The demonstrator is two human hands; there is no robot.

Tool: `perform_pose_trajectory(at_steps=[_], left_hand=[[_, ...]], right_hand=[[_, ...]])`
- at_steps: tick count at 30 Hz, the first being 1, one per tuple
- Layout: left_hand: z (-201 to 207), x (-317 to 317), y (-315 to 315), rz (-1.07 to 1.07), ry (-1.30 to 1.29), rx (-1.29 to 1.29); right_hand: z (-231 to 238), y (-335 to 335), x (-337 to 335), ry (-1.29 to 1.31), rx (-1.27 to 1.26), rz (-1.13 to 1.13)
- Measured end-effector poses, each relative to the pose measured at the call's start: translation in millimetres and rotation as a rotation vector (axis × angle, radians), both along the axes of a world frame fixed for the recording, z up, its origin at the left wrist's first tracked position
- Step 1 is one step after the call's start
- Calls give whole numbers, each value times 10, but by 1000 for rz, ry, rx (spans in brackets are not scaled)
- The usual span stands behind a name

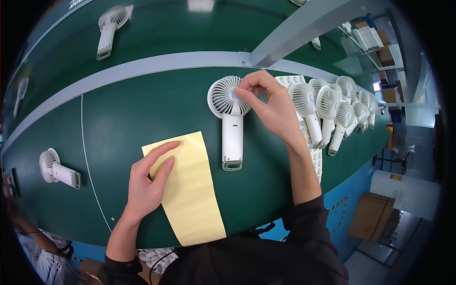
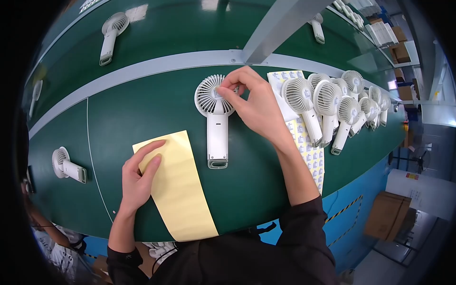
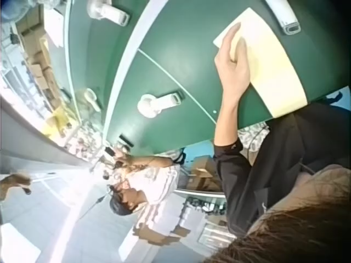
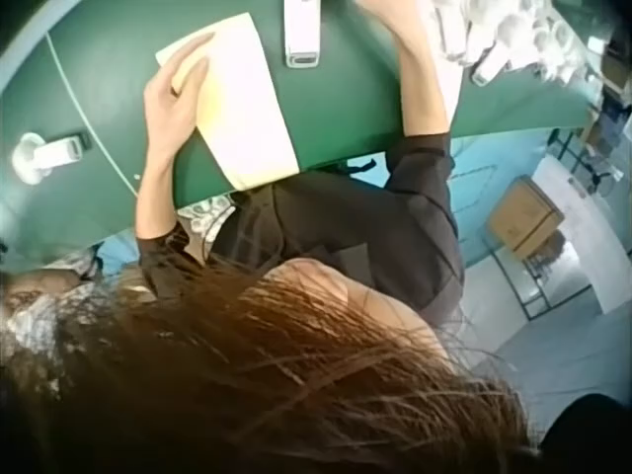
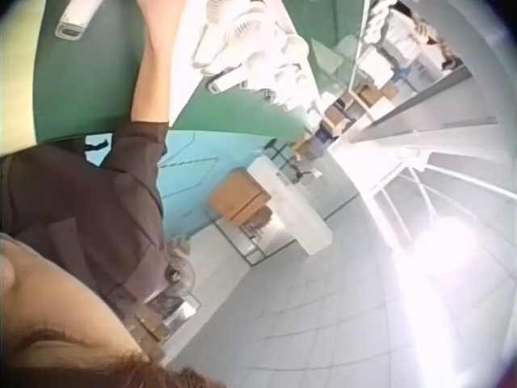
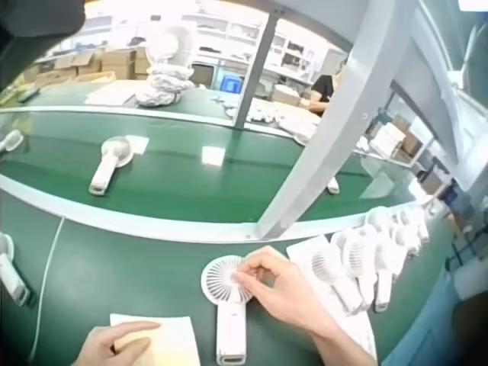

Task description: Apply adhesive labels to portable handheld fans at an assembly line station.

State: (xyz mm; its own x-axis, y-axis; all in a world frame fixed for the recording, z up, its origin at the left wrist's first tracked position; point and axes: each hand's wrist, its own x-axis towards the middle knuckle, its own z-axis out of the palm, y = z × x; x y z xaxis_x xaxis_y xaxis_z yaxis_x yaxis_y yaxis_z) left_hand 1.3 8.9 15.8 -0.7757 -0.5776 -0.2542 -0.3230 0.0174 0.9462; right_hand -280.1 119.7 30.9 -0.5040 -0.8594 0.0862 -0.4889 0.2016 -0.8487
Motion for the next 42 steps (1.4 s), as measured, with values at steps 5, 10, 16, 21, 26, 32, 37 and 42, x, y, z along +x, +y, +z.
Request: perform_pose_trajectory(at_steps=[5,10,16,21,26,32,37,42], left_hand=[[-12,3,12,11,-10,-9],[-42,19,37,29,-4,33],[-40,26,28,3,25,-23],[-58,9,33,-4,41,-31],[-135,13,32,1,102,-50],[-5,-16,-3,-10,47,52],[-92,10,-34,154,219,-29],[-190,104,-65,208,233,-27]], right_hand=[[-39,14,3,-3,-11,-19],[-56,26,20,19,-10,-11],[-64,30,33,7,-20,-15],[-90,38,56,179,-52,-22],[-50,-27,142,300,-12,-126],[-94,12,119,400,-86,-218],[139,184,572,392,356,26],[139,-576,303,125,295,64]])
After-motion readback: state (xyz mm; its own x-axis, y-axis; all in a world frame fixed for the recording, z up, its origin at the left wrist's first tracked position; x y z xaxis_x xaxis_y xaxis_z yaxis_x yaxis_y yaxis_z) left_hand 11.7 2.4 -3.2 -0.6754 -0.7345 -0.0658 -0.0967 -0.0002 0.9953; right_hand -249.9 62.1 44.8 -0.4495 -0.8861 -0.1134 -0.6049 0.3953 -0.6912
